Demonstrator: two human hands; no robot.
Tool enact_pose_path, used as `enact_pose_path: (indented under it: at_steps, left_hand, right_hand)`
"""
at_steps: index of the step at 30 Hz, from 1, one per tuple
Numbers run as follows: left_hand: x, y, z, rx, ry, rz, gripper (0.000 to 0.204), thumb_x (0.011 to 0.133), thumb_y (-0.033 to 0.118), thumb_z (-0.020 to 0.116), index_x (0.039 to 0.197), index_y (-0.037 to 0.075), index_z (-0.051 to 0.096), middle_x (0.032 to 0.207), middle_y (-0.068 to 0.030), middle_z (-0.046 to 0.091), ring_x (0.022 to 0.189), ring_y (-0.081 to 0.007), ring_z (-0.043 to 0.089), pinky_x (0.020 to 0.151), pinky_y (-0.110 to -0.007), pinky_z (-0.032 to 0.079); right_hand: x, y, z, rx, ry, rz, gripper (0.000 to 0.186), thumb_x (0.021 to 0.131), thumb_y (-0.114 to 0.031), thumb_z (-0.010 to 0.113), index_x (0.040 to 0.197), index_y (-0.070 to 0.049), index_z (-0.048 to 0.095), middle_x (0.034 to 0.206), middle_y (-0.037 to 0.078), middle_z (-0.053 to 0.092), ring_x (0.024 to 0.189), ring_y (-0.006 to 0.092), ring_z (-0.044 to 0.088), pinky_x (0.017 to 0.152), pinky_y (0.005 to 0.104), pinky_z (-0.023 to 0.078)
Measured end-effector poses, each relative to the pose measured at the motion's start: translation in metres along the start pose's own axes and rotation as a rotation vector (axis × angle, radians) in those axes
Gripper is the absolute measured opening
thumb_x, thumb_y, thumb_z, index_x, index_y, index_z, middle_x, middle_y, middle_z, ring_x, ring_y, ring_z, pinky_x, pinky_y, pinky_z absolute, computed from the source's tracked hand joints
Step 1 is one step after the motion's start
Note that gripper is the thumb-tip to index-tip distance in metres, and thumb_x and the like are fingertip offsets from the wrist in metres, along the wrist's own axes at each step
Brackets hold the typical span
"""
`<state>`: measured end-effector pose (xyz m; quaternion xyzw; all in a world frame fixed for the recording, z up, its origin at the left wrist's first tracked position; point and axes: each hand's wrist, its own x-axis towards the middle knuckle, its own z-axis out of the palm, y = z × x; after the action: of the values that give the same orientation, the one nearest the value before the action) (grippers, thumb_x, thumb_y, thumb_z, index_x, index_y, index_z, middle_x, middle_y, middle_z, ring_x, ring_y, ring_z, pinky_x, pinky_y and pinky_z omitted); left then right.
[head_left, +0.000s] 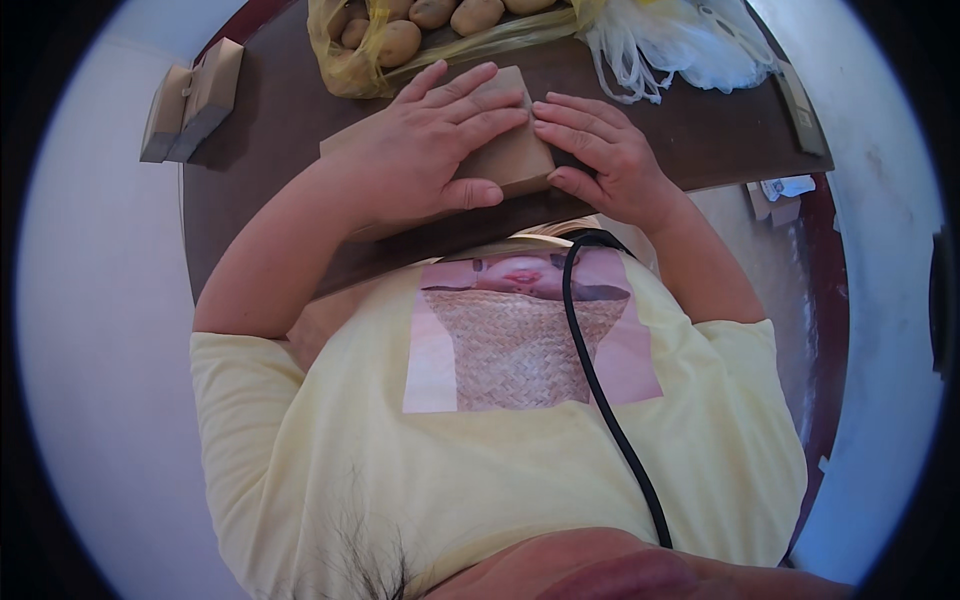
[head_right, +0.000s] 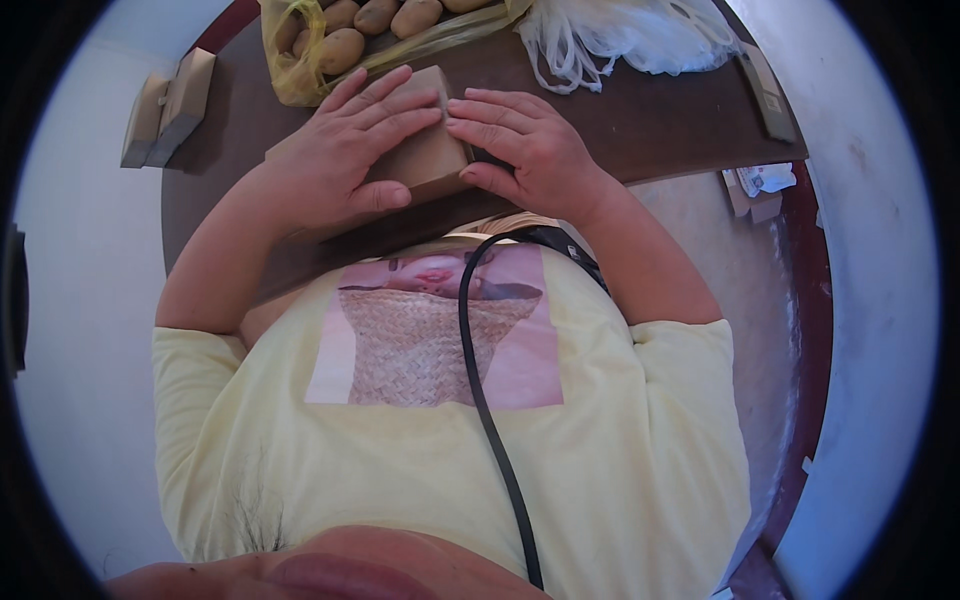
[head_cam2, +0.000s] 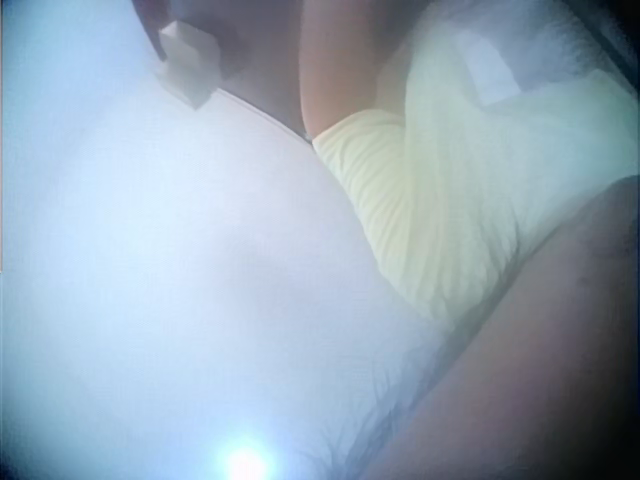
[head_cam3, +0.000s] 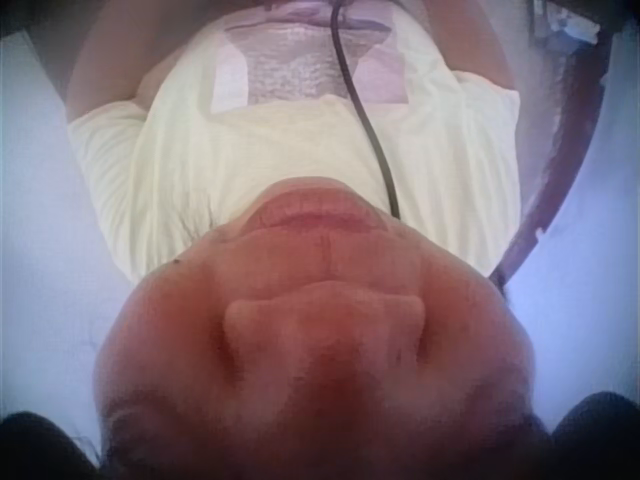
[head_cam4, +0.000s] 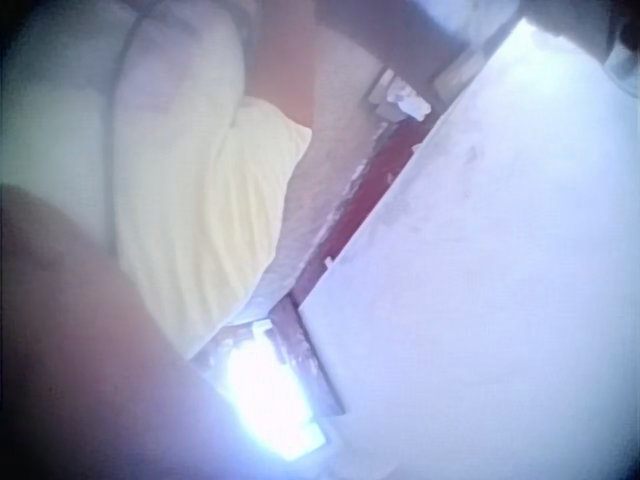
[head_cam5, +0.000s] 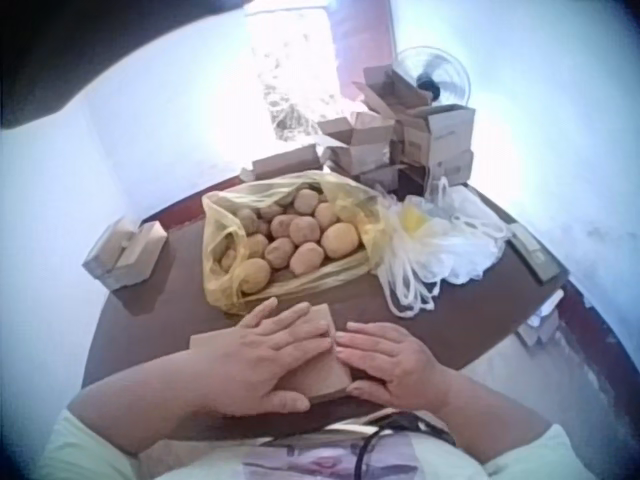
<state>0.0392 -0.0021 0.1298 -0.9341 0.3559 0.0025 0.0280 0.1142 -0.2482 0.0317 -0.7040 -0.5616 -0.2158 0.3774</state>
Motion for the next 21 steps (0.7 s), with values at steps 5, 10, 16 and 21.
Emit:
enact_pose_path:
  at_steps: [5, 10, 16, 21]
  left_hand:
    - [0.01, -0.004, 0.006, -0.035, 0.027, 0.006, 0.076, 0.087, 0.052, 0.059, 0.144, 0.006, 0.039, 0.153, -0.013, 0.037, 0.148, -0.0306, 0.021, 0.121, -0.049, 0.011]
    - [0.008, -0.011, 0.004, -0.03, 0.03, 0.012, 0.078, 0.087, 0.055, 0.058, 0.144, 0.007, 0.04, 0.153, -0.0132, 0.037, 0.148, -0.0313, 0.021, 0.12, -0.05, 0.012]
    - [-0.013, -0.019, 0.001, -0.055, 0.06, -0.048, 0.082, 0.087, 0.064, 0.053, 0.146, 0.01, 0.038, 0.155, -0.014, 0.033, 0.148, -0.0335, 0.021, 0.12, -0.05, 0.014]
    - [-0.016, -0.014, 0.005, -0.046, 0.03, -0.059, 0.085, 0.086, 0.068, 0.052, 0.147, 0.01, 0.037, 0.156, -0.0154, 0.029, 0.147, -0.0357, 0.02, 0.12, -0.05, 0.015]
  right_hand:
    - [-0.005, 0.001, 0.003, 0.028, 0.024, 0.027, 0.043, 0.082, -0.029, 0.074, 0.118, -0.008, 0.066, 0.125, 0.009, 0.065, 0.119, 0.0292, 0.059, 0.1, 0.0403, 0.047]
    - [-0.008, 0.001, 0.002, 0.18, 0.047, 0.145, 0.039, 0.087, -0.024, 0.071, 0.121, -0.005, 0.064, 0.124, 0.013, 0.064, 0.118, 0.0307, 0.059, 0.1, 0.0395, 0.047]
    - [-0.013, -0.005, 0.002, 0.375, 0.118, 0.481, 0.036, 0.097, -0.019, 0.058, 0.129, -0.002, 0.058, 0.131, 0.015, 0.06, 0.123, 0.0313, 0.055, 0.104, 0.0369, 0.042]
    - [-0.011, -0.01, 0.012, 0.241, 0.015, 0.308, 0.037, 0.093, -0.017, 0.06, 0.126, -0.003, 0.058, 0.124, 0.019, 0.061, 0.116, 0.0344, 0.057, 0.101, 0.0402, 0.045]
